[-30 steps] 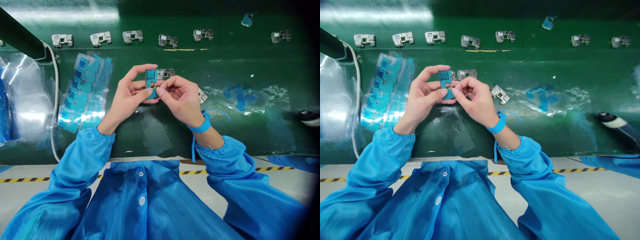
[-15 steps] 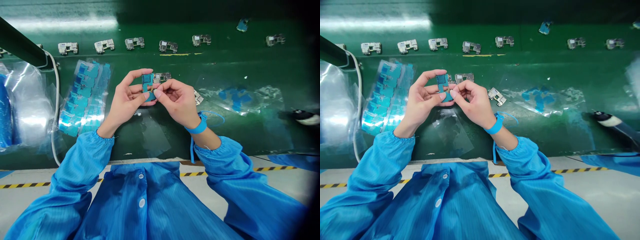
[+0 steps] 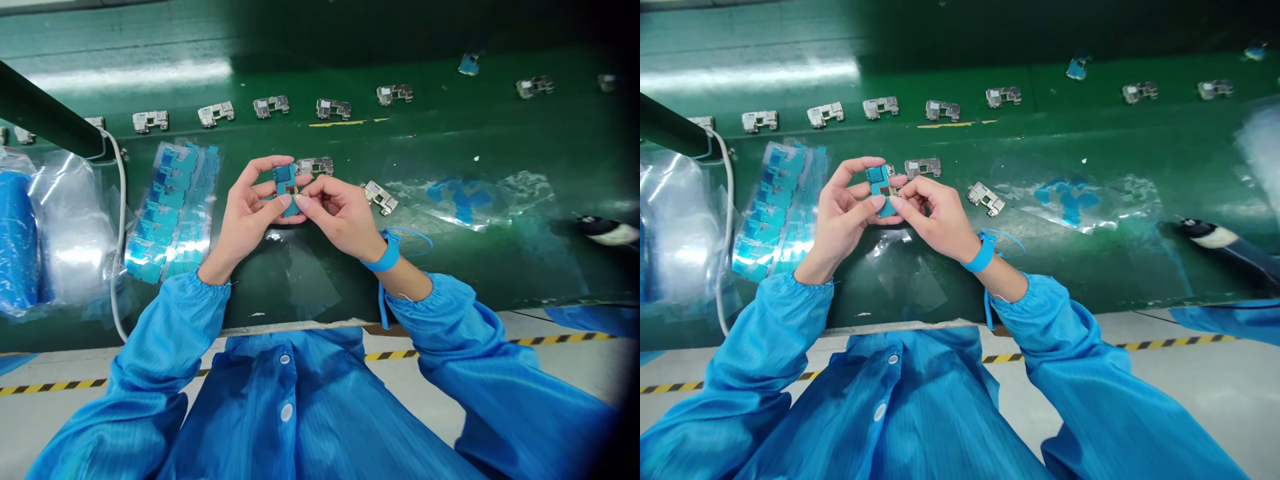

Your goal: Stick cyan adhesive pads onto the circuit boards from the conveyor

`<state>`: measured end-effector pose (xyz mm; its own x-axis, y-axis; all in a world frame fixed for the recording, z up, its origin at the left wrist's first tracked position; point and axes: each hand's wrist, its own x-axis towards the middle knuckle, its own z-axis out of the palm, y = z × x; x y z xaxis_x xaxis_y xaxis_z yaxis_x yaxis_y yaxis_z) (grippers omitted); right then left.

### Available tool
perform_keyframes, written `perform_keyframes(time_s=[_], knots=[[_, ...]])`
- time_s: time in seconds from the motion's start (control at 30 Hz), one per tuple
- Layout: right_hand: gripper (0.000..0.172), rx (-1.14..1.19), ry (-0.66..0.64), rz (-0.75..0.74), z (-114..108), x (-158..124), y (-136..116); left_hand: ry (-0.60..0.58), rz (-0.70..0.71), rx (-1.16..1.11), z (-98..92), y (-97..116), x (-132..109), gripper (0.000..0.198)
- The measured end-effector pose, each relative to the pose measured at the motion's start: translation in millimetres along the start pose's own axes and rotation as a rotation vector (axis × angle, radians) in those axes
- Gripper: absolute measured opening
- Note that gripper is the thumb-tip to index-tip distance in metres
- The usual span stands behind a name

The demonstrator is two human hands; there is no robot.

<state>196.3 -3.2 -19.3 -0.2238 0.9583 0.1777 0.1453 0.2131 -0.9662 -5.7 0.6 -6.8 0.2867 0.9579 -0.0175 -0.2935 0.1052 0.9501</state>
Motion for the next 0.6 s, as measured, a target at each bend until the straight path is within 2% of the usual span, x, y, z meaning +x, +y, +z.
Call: perform_keyframes(time_s=[0.23, 0.4, 0.47, 0.53, 0.6], knots=[[0.038, -0.100, -0.043, -0.110, 1.7, -0.2, -2.1, 0.083, -0.045, 0.050, 5.4, -7.4, -2.8, 0.049], [0.040, -0.050, -0.119, 0.018, 2.2, 3.6, -6.5, 0.110, -0.083, 0.053, 3.8, -7.7, -0.4, 0.052], [0.039, -0.026, -0.163, 0.056, -7.1, 25.0, -4.1, 0.136, -0.109, 0.034, 2.2, -4.7, 3.0, 0.058], [0.036, -0.087, -0.152, 0.048, -23.7, 65.0, 2.8, 0.195, -0.101, 0.017, -0.5, -0.9, 6.7, 0.061], [0.034, -0.411, -0.068, 0.054, -42.6, 117.9, 13.7, 0.272, -0.050, 0.015, -4.8, 2.3, 9.5, 0.056]])
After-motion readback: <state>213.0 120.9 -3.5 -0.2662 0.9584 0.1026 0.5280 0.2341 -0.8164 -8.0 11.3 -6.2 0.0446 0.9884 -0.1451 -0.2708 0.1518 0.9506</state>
